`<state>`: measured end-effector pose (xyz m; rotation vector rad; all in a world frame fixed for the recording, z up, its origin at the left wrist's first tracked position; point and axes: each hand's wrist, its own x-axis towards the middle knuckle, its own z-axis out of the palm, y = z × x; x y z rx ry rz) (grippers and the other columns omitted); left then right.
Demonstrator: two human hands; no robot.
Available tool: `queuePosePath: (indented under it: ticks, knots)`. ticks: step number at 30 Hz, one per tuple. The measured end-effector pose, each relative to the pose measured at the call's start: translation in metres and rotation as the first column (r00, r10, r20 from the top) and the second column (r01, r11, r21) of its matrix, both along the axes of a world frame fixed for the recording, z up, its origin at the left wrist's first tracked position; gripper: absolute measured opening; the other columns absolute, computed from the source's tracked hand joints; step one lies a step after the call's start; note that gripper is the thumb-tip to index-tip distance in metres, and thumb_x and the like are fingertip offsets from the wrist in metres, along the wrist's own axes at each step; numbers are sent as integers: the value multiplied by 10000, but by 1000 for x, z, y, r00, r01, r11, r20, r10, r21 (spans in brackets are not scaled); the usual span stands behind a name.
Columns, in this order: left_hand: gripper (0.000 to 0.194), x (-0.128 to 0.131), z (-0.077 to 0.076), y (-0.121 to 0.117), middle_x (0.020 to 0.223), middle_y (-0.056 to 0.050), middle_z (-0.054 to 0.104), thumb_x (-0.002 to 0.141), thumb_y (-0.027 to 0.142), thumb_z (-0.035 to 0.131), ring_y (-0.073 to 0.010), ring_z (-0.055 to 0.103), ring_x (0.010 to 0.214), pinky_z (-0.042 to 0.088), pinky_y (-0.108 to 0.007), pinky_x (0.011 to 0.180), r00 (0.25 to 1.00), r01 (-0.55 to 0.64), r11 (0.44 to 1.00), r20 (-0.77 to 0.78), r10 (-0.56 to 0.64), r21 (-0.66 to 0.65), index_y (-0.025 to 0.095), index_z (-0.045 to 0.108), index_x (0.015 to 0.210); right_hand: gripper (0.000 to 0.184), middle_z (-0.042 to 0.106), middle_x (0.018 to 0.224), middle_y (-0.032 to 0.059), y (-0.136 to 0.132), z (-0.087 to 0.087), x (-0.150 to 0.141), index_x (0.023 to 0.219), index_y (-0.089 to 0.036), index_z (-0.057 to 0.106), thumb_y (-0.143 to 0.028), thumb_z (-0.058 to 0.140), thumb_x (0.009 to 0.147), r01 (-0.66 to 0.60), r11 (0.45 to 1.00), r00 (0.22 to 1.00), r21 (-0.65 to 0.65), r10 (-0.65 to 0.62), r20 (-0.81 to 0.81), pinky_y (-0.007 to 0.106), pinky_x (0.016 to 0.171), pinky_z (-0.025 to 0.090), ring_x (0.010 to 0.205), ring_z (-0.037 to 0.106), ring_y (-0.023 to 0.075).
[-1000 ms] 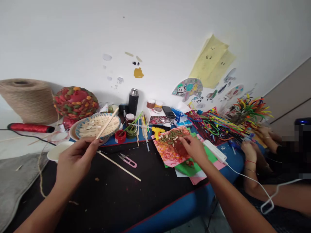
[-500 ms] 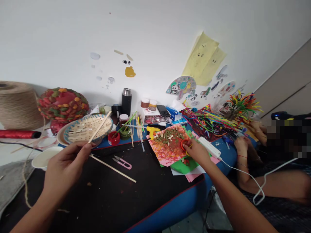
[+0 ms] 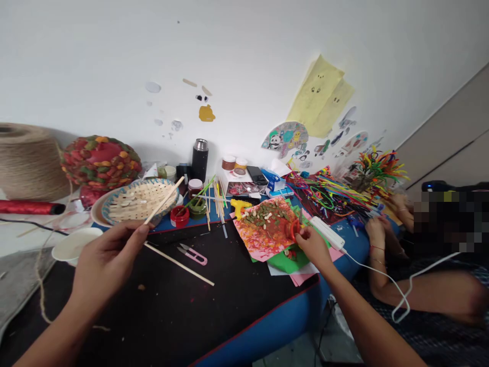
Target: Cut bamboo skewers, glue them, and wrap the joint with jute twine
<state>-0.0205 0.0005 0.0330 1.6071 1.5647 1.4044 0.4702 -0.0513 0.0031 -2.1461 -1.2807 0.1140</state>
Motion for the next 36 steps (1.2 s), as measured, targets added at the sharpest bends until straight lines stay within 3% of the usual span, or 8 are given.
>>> queuePosePath:
  ticks: [3,7,9,14,19,27,30,36]
  knots:
    - [365,3,1,-2,701,2,696,828,541,673,-173,583,635,427,-256,591,998,47,999,36,-47,9,187,746,877,261,581,650,-7,-14,12,-3,711,-252,484,-481,590,776,-11,988,998,154,20,-58,303,611,440,623,565,194]
    - [332,9,0,-3,637,20,596,876,510,656,-153,503,588,394,-259,566,985,131,991,104,-134,38,186,710,831,349,555,619,-32,-25,33,-31,774,-247,512,-535,708,751,-115,950,946,289,193,-260,258,481,385,509,478,147]
    - [332,11,-2,-2,625,28,551,904,500,640,-142,470,581,369,-254,557,979,152,987,128,-157,52,186,694,814,384,532,573,-58,-24,40,-58,816,-248,529,-514,799,753,-173,935,852,310,300,-430,244,447,384,460,466,138]
    - [329,6,-3,1,630,35,513,932,475,644,-122,425,580,329,-243,547,973,138,988,179,-148,69,171,685,814,376,642,724,1,-10,42,-149,852,-221,618,-460,892,758,-436,836,643,333,549,-534,244,546,484,614,578,157]
    - [354,-2,-5,6,622,34,525,935,504,667,-102,406,539,288,-227,502,926,149,988,346,-153,38,164,679,834,385,733,868,47,14,30,-226,928,-228,593,-535,819,878,-630,678,302,380,664,-685,265,631,525,723,652,173]
    - [354,-8,-4,9,477,75,465,932,524,699,-70,337,361,210,-208,384,733,319,947,641,-227,-30,179,685,852,400,770,899,47,41,36,-286,973,-218,515,-469,824,923,-825,373,-155,424,572,-805,228,643,497,761,720,145]
    - [382,-8,-1,6,468,80,465,923,547,709,-59,338,354,211,-199,390,716,330,943,661,-226,-35,173,686,849,435,777,905,39,55,28,-295,1024,-229,479,-463,829,915,-830,341,-242,441,492,-836,200,524,478,641,732,142]
    - [475,-9,2,5,467,74,459,913,634,685,-69,364,388,229,-203,426,836,293,950,511,-200,-106,163,676,857,508,773,901,7,81,6,-314,1084,-257,415,-537,804,915,-806,354,-320,475,415,-852,187,389,461,420,666,121]
